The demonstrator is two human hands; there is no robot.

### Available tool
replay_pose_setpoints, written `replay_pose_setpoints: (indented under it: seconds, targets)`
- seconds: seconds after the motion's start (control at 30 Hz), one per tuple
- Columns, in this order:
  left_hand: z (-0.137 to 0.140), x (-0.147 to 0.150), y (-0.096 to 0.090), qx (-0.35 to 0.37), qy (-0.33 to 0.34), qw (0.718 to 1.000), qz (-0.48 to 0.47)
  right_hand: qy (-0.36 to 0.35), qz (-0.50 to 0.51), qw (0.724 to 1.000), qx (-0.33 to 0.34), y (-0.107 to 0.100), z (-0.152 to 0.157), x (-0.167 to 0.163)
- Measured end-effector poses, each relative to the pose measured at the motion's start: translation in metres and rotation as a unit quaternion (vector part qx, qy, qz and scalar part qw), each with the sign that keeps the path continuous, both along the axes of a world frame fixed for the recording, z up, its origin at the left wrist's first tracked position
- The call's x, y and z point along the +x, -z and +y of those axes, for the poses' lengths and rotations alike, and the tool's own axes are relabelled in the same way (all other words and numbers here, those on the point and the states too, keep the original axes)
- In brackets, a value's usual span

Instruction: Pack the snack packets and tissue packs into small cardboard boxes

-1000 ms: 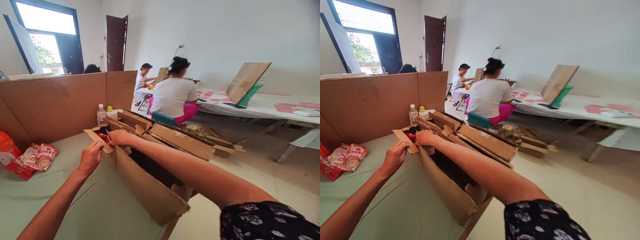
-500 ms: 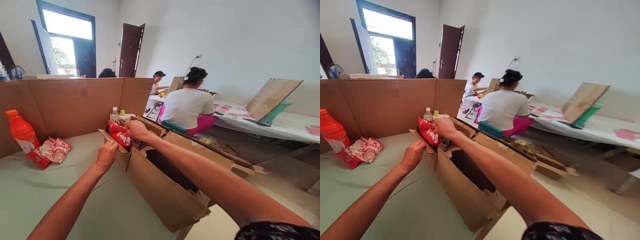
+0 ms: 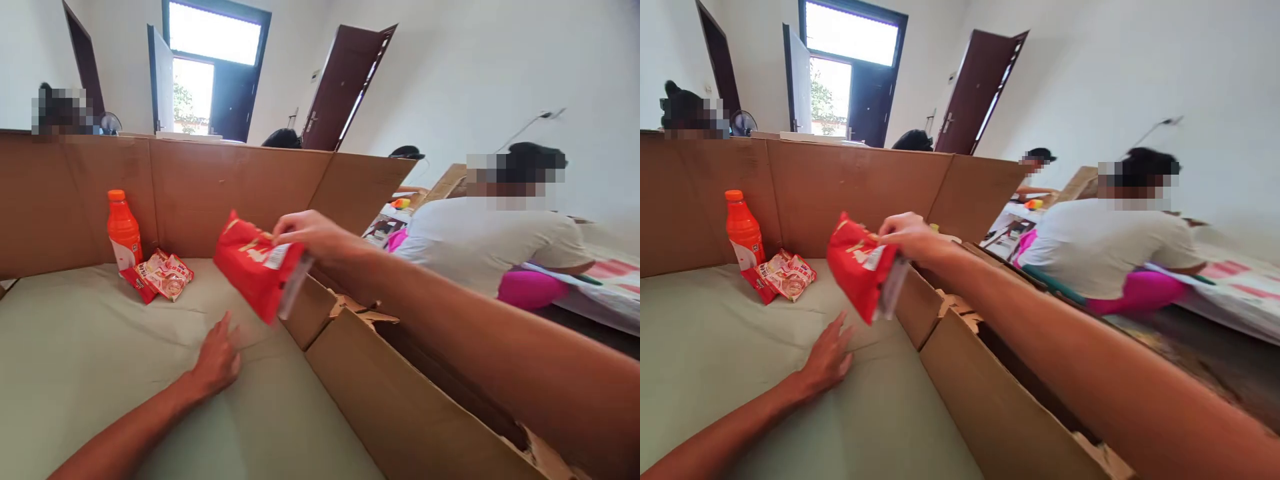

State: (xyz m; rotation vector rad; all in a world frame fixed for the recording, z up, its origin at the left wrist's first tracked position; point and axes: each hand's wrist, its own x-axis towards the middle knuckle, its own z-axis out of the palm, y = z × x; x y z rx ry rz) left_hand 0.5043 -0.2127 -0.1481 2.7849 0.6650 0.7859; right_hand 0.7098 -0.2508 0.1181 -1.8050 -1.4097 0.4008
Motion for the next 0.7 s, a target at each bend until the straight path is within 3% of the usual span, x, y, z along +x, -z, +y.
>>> replay_pose_setpoints:
  seconds: [0.1, 0.2, 0.27, 0.33, 0.43, 0.53, 0.63, 0.7]
  targets:
    - [0.014, -0.040, 0.014, 0.012, -0.026, 1.000, 0.005, 0.019, -0.009, 1.000, 0.002, 0.013, 0.045, -0.051]
    - [0.032, -0.058, 0.012, 0.033, -0.035, 0.999, -0.009, 0.014, -0.009, 0.999, 0.028, 0.018, 0.080, -0.084]
    - [0.042, -0.060, 0.008, 0.047, -0.031, 0.998, -0.023, -0.011, -0.016, 0.998, 0.053, 0.017, 0.087, -0.091]
    - [0.045, -0.058, 0.003, 0.059, -0.024, 0.997, -0.036, -0.033, -0.031, 0.997, 0.070, 0.015, 0.076, -0.085]
    - [0.038, -0.048, -0.004, 0.073, -0.014, 0.996, -0.053, -0.017, -0.066, 0.995, 0.071, 0.013, 0.030, -0.041]
    - [0.024, -0.027, -0.020, 0.088, 0.006, 0.994, -0.066, 0.071, -0.102, 0.991, 0.050, 0.014, -0.029, 0.031]
    - [0.012, 0.006, -0.051, 0.103, 0.042, 0.991, -0.073, 0.146, -0.118, 0.982, -0.005, 0.021, -0.077, 0.098]
    - [0.007, 0.036, -0.079, 0.114, 0.070, 0.988, -0.074, 0.156, -0.123, 0.979, -0.037, 0.031, -0.096, 0.126]
